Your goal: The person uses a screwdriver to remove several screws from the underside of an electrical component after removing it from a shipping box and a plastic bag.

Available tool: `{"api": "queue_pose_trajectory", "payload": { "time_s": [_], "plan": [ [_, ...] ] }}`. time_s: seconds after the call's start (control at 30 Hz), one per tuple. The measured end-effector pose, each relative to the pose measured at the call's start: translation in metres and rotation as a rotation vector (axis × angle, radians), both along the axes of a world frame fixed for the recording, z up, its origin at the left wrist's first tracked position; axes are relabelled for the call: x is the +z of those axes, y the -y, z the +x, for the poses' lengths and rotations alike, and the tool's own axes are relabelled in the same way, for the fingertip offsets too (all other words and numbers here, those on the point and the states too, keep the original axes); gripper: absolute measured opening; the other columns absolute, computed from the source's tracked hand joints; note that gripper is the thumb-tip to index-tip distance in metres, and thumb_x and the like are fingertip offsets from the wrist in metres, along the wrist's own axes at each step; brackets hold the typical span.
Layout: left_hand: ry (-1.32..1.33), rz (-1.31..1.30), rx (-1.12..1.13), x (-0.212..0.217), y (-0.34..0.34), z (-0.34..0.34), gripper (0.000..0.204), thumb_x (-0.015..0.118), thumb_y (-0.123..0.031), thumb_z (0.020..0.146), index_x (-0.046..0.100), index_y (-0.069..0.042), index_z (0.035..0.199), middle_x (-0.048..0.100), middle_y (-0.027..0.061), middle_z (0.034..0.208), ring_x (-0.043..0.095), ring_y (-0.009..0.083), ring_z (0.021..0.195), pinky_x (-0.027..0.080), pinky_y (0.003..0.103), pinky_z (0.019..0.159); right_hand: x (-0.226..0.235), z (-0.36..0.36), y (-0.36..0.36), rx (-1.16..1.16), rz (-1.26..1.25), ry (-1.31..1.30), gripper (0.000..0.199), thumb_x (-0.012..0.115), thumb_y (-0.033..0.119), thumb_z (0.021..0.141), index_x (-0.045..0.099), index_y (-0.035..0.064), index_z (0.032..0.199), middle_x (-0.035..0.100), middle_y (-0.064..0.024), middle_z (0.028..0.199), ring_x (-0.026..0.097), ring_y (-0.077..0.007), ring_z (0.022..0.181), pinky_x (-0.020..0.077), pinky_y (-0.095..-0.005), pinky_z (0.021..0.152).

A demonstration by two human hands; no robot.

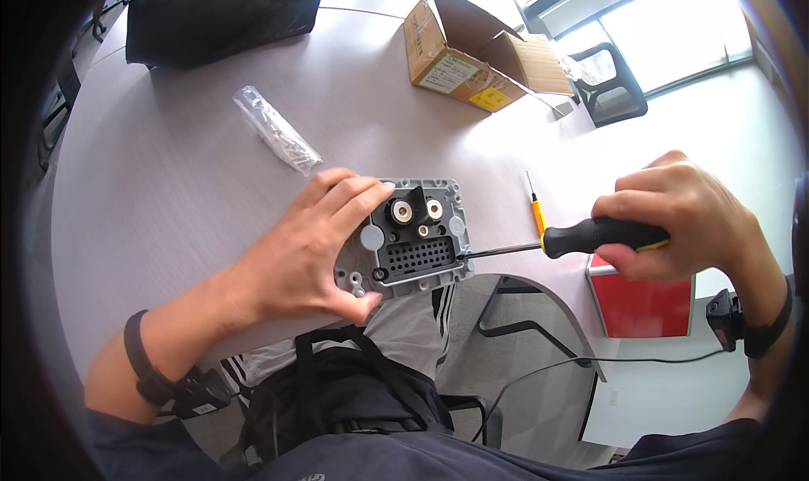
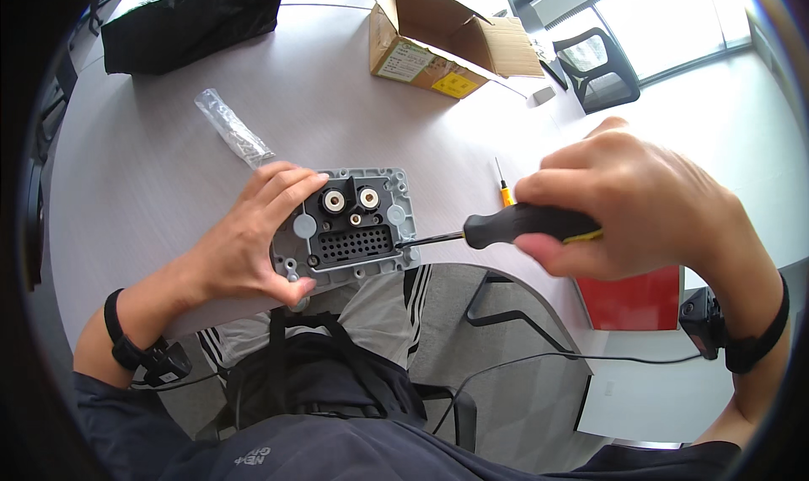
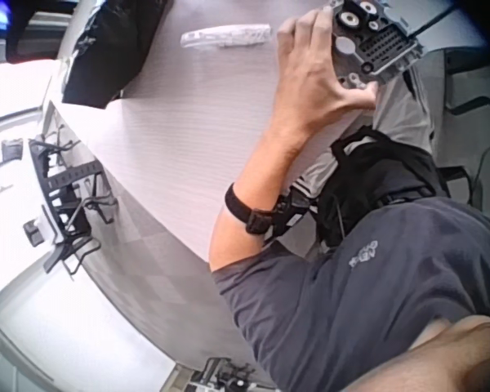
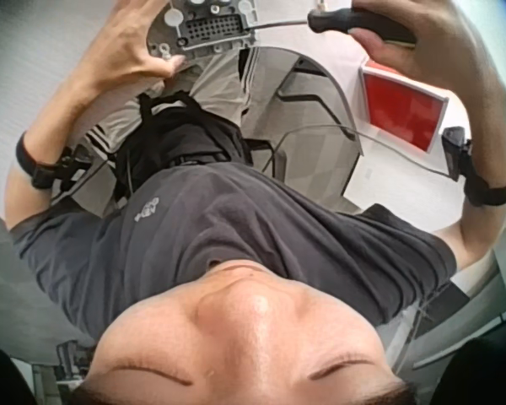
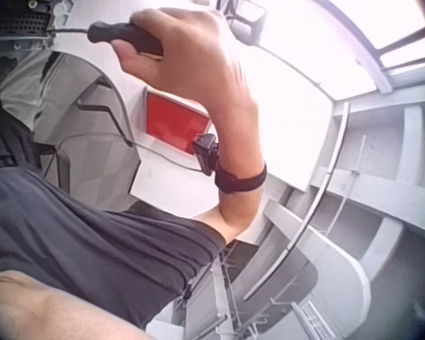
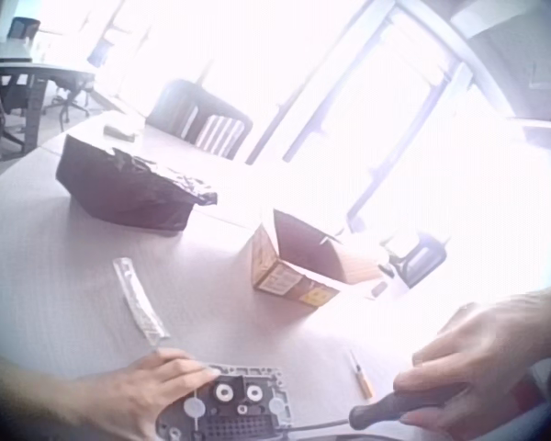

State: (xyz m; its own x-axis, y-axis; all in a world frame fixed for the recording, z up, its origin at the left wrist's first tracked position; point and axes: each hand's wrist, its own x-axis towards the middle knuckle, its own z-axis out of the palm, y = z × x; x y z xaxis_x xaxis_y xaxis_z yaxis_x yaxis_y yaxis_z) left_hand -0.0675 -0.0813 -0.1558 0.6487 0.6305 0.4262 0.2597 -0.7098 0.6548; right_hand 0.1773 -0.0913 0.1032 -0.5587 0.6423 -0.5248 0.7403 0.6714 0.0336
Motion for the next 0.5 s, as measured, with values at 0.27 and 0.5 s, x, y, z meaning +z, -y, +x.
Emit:
{"api": "queue_pose_trajectory", "payload": {
  "time_s": [0.27,0.5],
  "plan": [
    [-0.015,0.018,-0.014,0.001,-0.006,-0.001,0.092,0.076,-0.028,0.056,0.041,0.001,0.135,0.046,0.0165,0.130,0.037,0.0353,0.127,0.032,0.045,0.110,-0.002,-0.020,-0.014,0.425,0.088,0.012,0.027,0.078,0.013,0.065,0.061,0.0064,0.086,0.052,-0.0028,0.065,0.054,-0.0191,0.054,0.0444,-0.0308,0.047],
    [-0.030,0.036,-0.031,0.005,-0.005,-0.004,0.088,0.075,-0.033,0.061,0.041,0.001,0.135,0.046,0.0166,0.130,0.037,0.0342,0.126,0.034,0.043,0.108,0.013,-0.039,0.011,-0.075,0.016,0.068,0.031,0.079,0.018,0.069,0.058,0.0040,0.088,0.062,-0.0093,0.073,0.061,-0.0270,0.064,0.0475,-0.0344,0.061]
  ]
}}
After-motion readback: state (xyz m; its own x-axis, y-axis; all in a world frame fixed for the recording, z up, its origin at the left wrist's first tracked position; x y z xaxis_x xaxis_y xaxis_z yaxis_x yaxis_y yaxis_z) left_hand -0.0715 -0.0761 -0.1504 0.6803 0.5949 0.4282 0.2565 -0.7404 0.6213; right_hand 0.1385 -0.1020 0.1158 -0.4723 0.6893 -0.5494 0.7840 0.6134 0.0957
